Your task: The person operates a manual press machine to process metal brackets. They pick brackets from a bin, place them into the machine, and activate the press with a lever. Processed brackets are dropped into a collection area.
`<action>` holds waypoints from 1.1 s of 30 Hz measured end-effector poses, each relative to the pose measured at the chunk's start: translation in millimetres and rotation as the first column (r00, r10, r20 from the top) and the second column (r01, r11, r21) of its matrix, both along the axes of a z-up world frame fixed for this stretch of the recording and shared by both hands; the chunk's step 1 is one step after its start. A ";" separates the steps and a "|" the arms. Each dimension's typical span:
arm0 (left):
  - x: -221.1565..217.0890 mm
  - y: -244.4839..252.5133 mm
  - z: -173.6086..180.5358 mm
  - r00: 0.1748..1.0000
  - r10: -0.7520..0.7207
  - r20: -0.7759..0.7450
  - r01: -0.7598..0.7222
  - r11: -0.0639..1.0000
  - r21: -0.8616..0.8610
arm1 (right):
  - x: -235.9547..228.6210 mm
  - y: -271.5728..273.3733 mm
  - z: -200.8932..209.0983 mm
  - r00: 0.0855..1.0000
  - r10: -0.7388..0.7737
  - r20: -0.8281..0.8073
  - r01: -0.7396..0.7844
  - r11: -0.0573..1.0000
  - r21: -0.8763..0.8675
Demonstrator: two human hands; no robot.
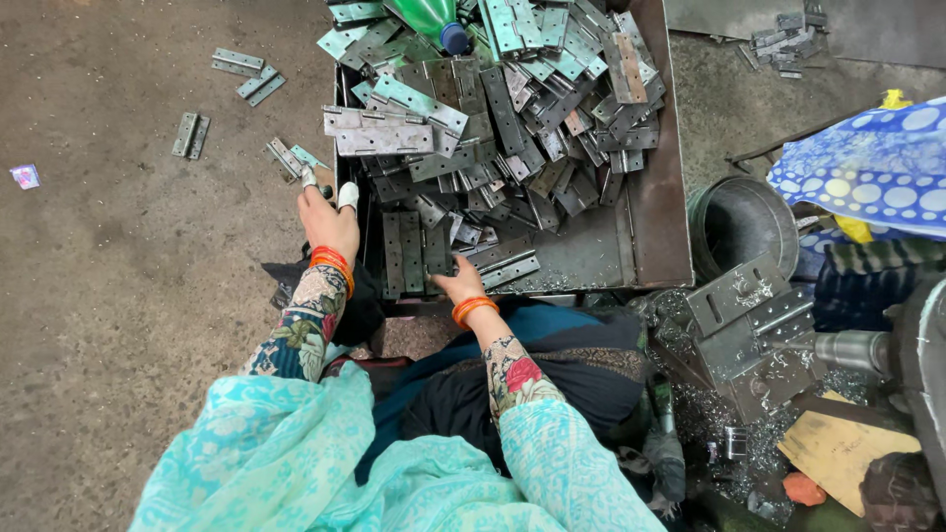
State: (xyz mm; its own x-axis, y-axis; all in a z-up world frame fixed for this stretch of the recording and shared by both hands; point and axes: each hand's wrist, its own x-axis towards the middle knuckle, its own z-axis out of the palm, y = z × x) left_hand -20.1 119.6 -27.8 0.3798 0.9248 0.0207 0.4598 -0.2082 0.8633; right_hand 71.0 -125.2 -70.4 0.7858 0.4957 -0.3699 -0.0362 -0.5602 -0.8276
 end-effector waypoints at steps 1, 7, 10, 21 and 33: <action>1.0 2.0 1.4 1.000 0.001 -0.025 -0.001 1.000 -0.017 | 1.2 1.7 -1.8 1.000 0.005 -0.026 -0.005 1.000 -0.008; 1.9 1.9 2.2 0.999 0.007 -0.046 -0.009 0.998 -0.059 | 6.4 -8.6 8.8 0.987 -0.058 -0.153 0.075 0.991 0.111; 5.2 5.8 2.3 0.999 -0.005 -0.044 0.003 0.999 -0.041 | 17.2 -13.6 33.0 0.971 -0.154 -0.184 0.162 0.986 0.030; 4.9 3.8 -7.5 1.000 -0.023 0.008 0.023 1.000 0.020 | 135.9 -79.2 70.5 0.954 -0.243 -0.175 0.243 0.970 -0.021; 4.6 2.0 -0.3 1.000 -0.021 -0.009 0.020 0.995 -0.100 | 120.2 -54.6 117.7 0.686 0.228 0.691 0.130 0.896 -0.424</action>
State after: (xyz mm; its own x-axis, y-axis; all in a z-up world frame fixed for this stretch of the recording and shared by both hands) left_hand -15.6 121.6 -28.1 0.3984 0.9141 -0.0755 0.4648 -0.1302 0.8758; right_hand 191.3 -179.9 47.3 0.8683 0.4823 0.1160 0.4948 -0.8255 -0.2716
